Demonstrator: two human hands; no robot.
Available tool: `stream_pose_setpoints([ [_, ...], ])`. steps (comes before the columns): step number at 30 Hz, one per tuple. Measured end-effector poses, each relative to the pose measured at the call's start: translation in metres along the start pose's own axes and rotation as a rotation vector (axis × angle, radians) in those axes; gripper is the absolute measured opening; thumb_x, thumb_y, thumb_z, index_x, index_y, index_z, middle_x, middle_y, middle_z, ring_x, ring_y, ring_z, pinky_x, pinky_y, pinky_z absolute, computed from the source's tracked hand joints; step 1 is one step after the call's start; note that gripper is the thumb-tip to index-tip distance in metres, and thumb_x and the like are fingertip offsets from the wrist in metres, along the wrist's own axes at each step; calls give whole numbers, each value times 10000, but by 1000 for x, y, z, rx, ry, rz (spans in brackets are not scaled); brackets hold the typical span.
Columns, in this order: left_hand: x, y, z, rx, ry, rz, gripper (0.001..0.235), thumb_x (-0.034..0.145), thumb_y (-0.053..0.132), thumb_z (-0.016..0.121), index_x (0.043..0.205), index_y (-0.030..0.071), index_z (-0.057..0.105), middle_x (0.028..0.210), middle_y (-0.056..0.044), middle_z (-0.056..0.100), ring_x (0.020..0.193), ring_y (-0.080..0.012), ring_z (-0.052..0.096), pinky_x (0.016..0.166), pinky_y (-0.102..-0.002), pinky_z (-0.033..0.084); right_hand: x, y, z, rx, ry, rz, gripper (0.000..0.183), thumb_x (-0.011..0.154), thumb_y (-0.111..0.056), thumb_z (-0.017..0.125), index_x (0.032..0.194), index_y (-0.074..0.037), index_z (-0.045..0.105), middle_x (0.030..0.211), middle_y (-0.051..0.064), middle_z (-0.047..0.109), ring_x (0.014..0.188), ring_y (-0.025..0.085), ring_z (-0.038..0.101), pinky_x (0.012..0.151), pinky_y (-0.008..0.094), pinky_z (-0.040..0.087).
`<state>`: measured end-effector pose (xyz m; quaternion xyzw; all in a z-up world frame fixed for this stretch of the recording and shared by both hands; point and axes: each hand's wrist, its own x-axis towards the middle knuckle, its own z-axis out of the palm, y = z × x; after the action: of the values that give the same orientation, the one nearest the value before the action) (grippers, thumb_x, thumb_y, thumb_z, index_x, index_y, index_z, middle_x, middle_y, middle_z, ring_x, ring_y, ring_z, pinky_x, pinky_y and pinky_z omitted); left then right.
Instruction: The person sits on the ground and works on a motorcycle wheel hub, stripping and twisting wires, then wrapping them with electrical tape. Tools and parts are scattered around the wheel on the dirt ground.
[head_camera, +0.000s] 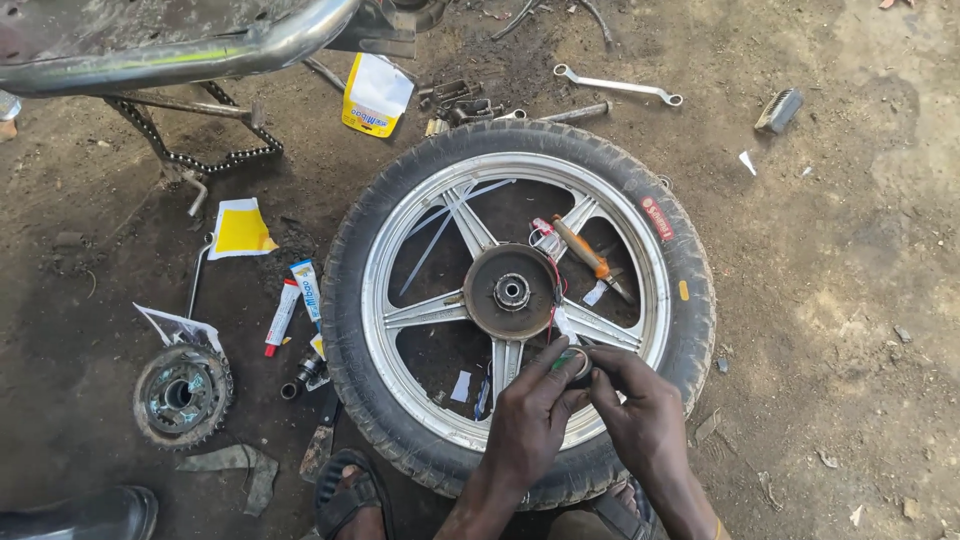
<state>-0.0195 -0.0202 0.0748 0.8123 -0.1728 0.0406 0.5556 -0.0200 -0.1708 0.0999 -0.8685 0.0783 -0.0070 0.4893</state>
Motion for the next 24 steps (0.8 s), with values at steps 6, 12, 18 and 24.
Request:
stream_pose_setpoints([
  [6, -2, 7, 1, -8, 13, -50, 336, 963, 79, 644, 1278, -37, 651, 1431, -228, 585, 1251, -377, 644, 1005, -421, 569, 4, 13, 7, 71, 94, -125, 207, 840, 19, 647, 936, -84, 799, 990, 45, 824, 892, 145, 778, 793, 261, 635],
  [12, 3, 12, -3, 14, 28, -99, 349, 973, 89, 633, 1297, -41, 636, 1434, -233, 572, 1261, -383, 631, 1009, -417, 579, 3, -5, -2, 169, -33, -29, 291, 854, -69, 721, 1142, -45, 753, 1123, 90, 806, 1037, 166, 759, 893, 288, 623],
  [18, 2, 16, -5, 9, 47, -106, 319, 961, 81, 640, 1258, -34, 666, 1418, -219, 590, 1235, -361, 656, 967, -414, 609, 9, -4, -1, 95, -10, -121, 230, 855, -11, 674, 1047, -49, 794, 1051, 91, 808, 946, 164, 772, 841, 266, 641],
  [24, 6, 9, -7, 37, 61, -128, 353, 908, 40, 709, 1255, -11, 674, 1417, -193, 601, 1258, -350, 639, 1009, -429, 579, 5, -10, 3, 319, 4, 89, 172, 905, -13, 669, 1048, -36, 761, 1087, 79, 812, 990, 146, 746, 891, 273, 616],
])
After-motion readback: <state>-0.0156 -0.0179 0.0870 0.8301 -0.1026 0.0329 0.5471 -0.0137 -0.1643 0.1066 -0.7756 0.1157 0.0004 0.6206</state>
